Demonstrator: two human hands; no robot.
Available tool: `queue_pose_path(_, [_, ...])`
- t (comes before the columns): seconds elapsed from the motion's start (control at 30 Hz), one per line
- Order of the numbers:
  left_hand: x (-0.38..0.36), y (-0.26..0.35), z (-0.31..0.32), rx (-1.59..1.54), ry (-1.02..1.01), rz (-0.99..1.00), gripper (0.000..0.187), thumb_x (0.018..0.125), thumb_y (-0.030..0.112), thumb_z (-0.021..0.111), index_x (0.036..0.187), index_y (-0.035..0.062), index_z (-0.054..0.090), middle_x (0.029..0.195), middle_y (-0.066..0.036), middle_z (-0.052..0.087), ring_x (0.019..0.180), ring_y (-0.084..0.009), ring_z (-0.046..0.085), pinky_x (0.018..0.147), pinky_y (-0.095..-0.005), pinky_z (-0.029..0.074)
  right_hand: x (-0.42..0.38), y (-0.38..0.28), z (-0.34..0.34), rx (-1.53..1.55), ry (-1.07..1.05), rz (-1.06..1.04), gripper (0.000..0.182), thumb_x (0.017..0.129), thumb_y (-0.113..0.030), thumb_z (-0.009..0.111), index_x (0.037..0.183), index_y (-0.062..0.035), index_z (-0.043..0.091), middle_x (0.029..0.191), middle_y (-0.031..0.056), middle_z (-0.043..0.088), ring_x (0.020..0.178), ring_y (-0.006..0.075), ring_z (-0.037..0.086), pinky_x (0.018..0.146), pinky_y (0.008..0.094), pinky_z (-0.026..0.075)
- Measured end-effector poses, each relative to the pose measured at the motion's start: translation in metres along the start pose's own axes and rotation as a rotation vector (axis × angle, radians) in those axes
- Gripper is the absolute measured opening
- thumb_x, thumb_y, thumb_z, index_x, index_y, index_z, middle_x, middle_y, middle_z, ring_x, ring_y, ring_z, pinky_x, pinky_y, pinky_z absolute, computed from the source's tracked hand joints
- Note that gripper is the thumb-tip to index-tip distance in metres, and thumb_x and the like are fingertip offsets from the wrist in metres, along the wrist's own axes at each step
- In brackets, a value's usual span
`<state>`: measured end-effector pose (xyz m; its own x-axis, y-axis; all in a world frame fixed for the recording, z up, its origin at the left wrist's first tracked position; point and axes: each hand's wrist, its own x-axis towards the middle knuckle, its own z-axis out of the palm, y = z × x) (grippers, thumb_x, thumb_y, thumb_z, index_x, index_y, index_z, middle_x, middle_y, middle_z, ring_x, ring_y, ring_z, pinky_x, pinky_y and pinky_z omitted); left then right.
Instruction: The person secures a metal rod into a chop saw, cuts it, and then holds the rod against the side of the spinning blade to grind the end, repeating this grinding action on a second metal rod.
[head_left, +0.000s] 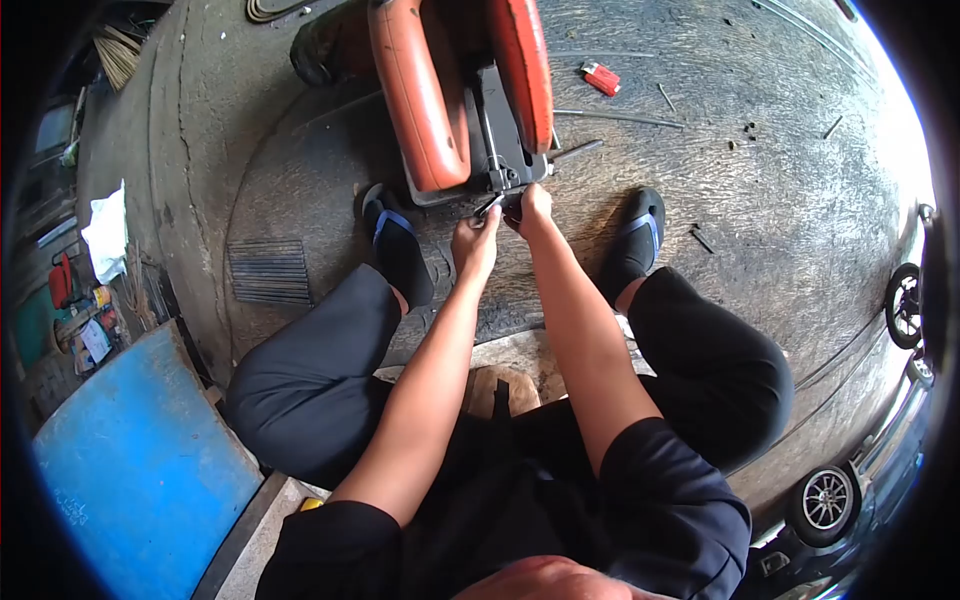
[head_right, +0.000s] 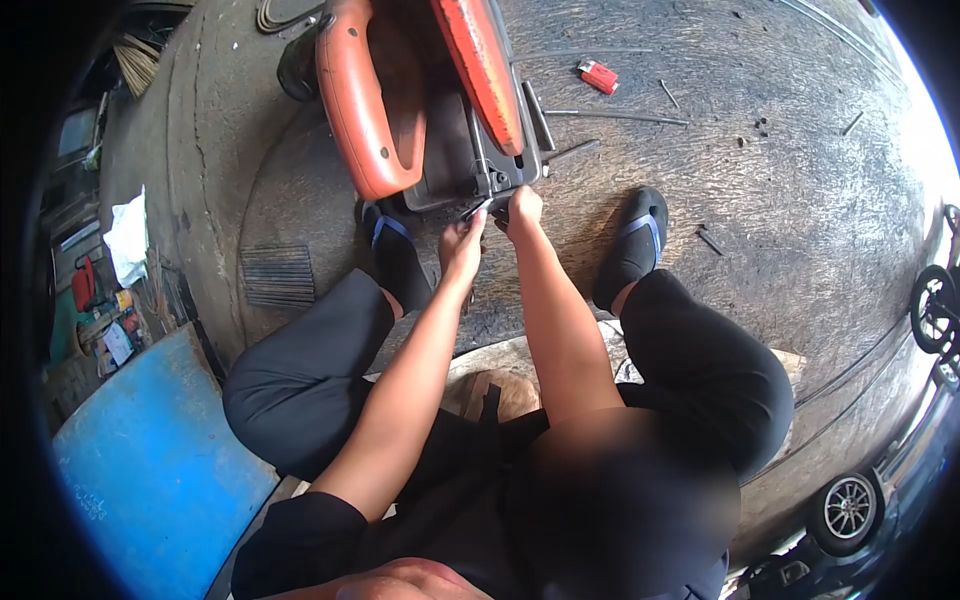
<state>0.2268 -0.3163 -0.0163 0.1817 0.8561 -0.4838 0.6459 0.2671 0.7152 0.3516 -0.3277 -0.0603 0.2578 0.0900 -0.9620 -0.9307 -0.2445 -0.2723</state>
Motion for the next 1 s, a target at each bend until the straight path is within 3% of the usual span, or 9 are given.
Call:
queue_pose_path(0.1, [0.012,0.035,-0.007,0.179,-0.060,0.155,0.047,0.084,0.044,0.068,0.071,-0.0016,0.063,0.057,-0.013,0.060,0.053,-0.0185,0.058,0.054,-0.0364,0.043,0.024,0.017,0.014,-0.448,0.219,-0.297,0.040,0.090,-0.026,0.042,0.099,0.0055,0.065,0.102,0.0279,0.065,0.085,0.0411,0.066,0.076,0.0490,0.052])
queue_pose_path(0.27, [0.016,0.000,0.014,0.344,0.193,0.358,0.043,0.082,0.040,0.072,0.078,-0.0022,0.065,0.067,-0.021,0.064,0.062,-0.0357,0.064,0.058,-0.0434,0.047,0.028,0.031,0.024,-0.247,0.419,-0.215,0.046,0.093,-0.029,0.040,0.092,0.0080,0.067,0.097,0.0274,0.067,0.092,0.0375,0.066,0.077,0.0445,0.051])
queue_pose_path(0.37, [0.015,0.005,0.014,0.356,0.208,0.407,0.040,0.081,0.038,0.073,0.077,-0.0016,0.065,0.067,-0.021,0.064,0.062,-0.0370,0.064,0.057,-0.0436,0.046,0.038,0.021,0.010,-1.318,0.215,-0.466,0.039,0.092,-0.021,0.040,0.092,0.0034,0.070,0.093,0.0224,0.070,0.091,0.0344,0.069,0.078,0.0418,0.054])
queue_pose_path(0.47, [0.015,0.001,0.018,0.362,0.227,0.419,0.038,0.080,0.035,0.074,0.074,-0.0013,0.063,0.064,-0.020,0.062,0.058,-0.0362,0.062,0.055,-0.0432,0.045,0.048,0.024,0.010,-1.204,0.231,-0.438,0.040,0.092,-0.019,0.038,0.091,0.0025,0.071,0.093,0.0215,0.070,0.093,0.0324,0.069,0.078,0.0415,0.054])
queue_pose_path(0.6, [0.008,0.008,0.014,0.356,0.221,0.426,0.034,0.082,0.029,0.072,0.074,-0.0018,0.062,0.058,-0.016,0.060,0.052,-0.0281,0.060,0.053,-0.0407,0.043,0.035,0.013,0.013,-1.463,0.196,-0.355,0.025,0.081,-0.022,0.061,0.091,-0.0028,0.073,0.097,0.0169,0.071,0.095,0.0272,0.070,0.081,0.0363,0.055])
queue_pose_path(0.67, [0.001,0.024,0.008,-0.216,0.033,-0.017,0.044,0.090,0.042,0.060,0.076,0.0007,0.063,0.062,-0.010,0.061,0.052,-0.0214,0.058,0.050,-0.0352,0.041,0.007,-0.006,0.015,-1.795,-0.001,-0.407,0.037,0.061,-0.024,0.084,0.091,-0.0059,0.074,0.103,0.0151,0.071,0.103,0.0234,0.067,0.085,0.0308,0.055])
queue_pose_path(0.77, [0.009,0.009,0.002,-1.013,-0.060,-0.646,0.055,0.095,0.056,0.045,0.081,0.0044,0.060,0.068,-0.009,0.061,0.056,-0.0183,0.056,0.052,-0.0294,0.040,0.027,0.001,0.024,0.594,0.231,0.304,0.025,0.083,-0.016,0.060,0.102,-0.0022,0.067,0.100,0.0124,0.069,0.088,0.0232,0.068,0.076,0.0343,0.054])
queue_pose_path(0.93, [0.058,-0.021,-0.006,-1.145,-0.309,-1.053,0.040,0.096,0.039,0.043,0.078,0.0071,0.059,0.065,-0.006,0.061,0.057,-0.0168,0.057,0.048,-0.0278,0.041,0.003,-0.004,0.032,0.268,0.388,0.163,0.028,0.086,-0.014,0.049,0.101,0.0037,0.064,0.095,0.0182,0.068,0.081,0.0282,0.066,0.072,0.0391,0.052])
queue_pose_path(1.0, [0.076,-0.029,-0.003,-0.709,-0.677,-1.135,0.035,0.095,0.031,0.043,0.074,0.0075,0.059,0.059,-0.003,0.060,0.051,-0.0146,0.059,0.041,-0.0250,0.040,0.041,0.022,0.020,0.151,0.365,0.111,0.029,0.086,-0.016,0.050,0.097,0.0058,0.065,0.092,0.0208,0.068,0.082,0.0299,0.067,0.071,0.0402,0.052])
